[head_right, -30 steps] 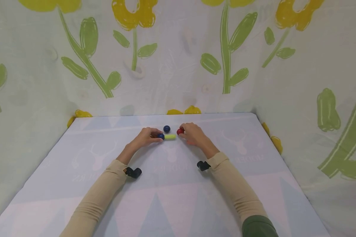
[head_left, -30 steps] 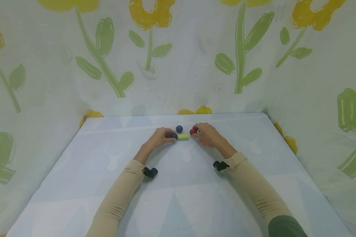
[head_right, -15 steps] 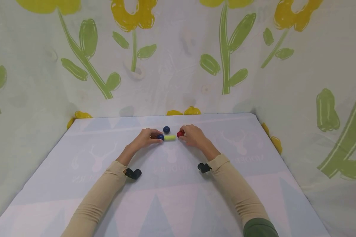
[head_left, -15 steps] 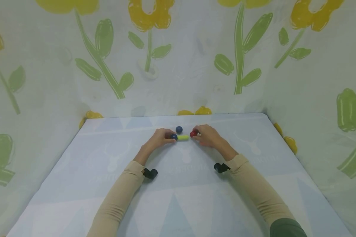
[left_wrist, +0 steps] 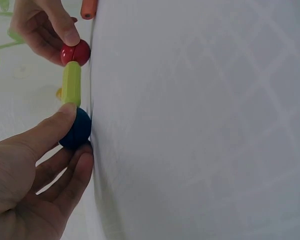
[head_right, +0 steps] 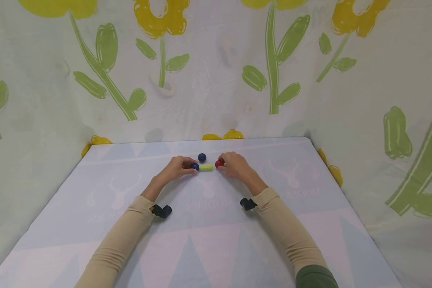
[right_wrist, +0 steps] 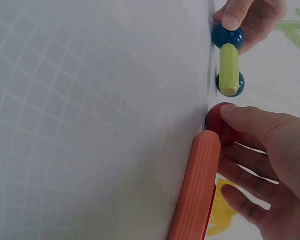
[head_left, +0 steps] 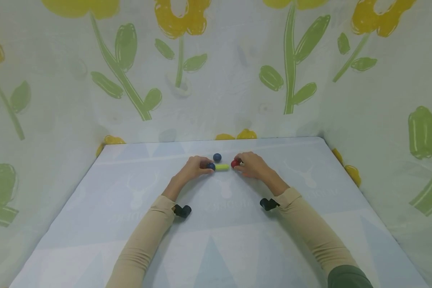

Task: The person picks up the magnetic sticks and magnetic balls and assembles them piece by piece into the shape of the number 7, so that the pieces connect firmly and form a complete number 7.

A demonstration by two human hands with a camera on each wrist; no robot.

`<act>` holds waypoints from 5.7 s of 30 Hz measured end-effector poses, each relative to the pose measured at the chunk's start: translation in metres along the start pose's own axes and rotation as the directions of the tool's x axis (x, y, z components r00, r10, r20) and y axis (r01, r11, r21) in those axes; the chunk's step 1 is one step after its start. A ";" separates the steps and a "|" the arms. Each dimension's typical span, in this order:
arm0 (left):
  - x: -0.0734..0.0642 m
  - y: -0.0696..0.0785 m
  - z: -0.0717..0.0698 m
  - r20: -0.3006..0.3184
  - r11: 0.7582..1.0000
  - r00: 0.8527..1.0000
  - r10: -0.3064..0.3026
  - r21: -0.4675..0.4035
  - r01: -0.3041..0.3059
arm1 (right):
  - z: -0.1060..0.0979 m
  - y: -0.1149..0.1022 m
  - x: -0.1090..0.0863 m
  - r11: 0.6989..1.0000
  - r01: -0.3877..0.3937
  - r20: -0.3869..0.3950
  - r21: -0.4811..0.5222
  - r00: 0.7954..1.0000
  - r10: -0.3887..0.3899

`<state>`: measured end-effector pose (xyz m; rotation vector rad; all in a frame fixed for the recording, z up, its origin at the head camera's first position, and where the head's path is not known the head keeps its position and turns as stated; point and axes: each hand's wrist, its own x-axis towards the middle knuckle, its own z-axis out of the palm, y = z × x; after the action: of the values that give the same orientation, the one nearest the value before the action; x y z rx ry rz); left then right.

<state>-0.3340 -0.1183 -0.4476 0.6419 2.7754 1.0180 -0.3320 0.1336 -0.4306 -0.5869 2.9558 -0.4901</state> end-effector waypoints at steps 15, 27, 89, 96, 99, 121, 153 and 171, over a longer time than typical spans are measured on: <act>0.000 0.000 0.000 0.001 1.000 1.000 -0.018 -0.019 0.018 | 0.002 -0.001 0.000 0.999 0.008 0.003 0.035 1.000 -0.008; -0.001 0.002 0.001 -0.002 0.999 1.000 -0.028 -0.022 0.028 | 0.003 0.000 0.000 0.999 0.020 -0.002 0.047 1.000 -0.020; -0.002 0.000 0.003 -0.011 0.999 0.999 -0.044 -0.017 0.044 | -0.001 0.004 -0.007 0.998 0.002 0.015 0.069 1.000 -0.003; -0.001 0.001 0.001 -0.007 0.999 0.999 -0.045 -0.021 0.045 | -0.013 0.013 -0.023 0.997 0.070 -0.028 0.025 0.997 -0.070; -0.001 0.002 0.001 -0.006 0.999 0.999 -0.044 -0.018 0.044 | -0.017 0.016 -0.029 0.996 0.093 -0.046 0.005 0.995 -0.092; 0.002 -0.002 0.002 -0.006 1.000 1.000 -0.029 -0.007 0.028 | -0.011 0.036 -0.052 0.990 0.136 -0.092 -0.037 0.986 -0.139; 0.000 0.000 0.001 -0.002 0.999 0.999 -0.033 -0.026 0.033 | -0.009 0.035 -0.053 0.993 0.098 -0.080 -0.063 0.991 -0.103; 0.000 0.001 0.002 -0.003 0.999 0.999 -0.042 -0.034 0.042 | -0.011 0.031 -0.054 0.994 0.097 -0.061 -0.049 0.993 -0.100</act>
<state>-0.3331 -0.1167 -0.4485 0.5758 2.7560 1.0566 -0.2952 0.1845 -0.4285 -0.7395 3.0169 -0.4584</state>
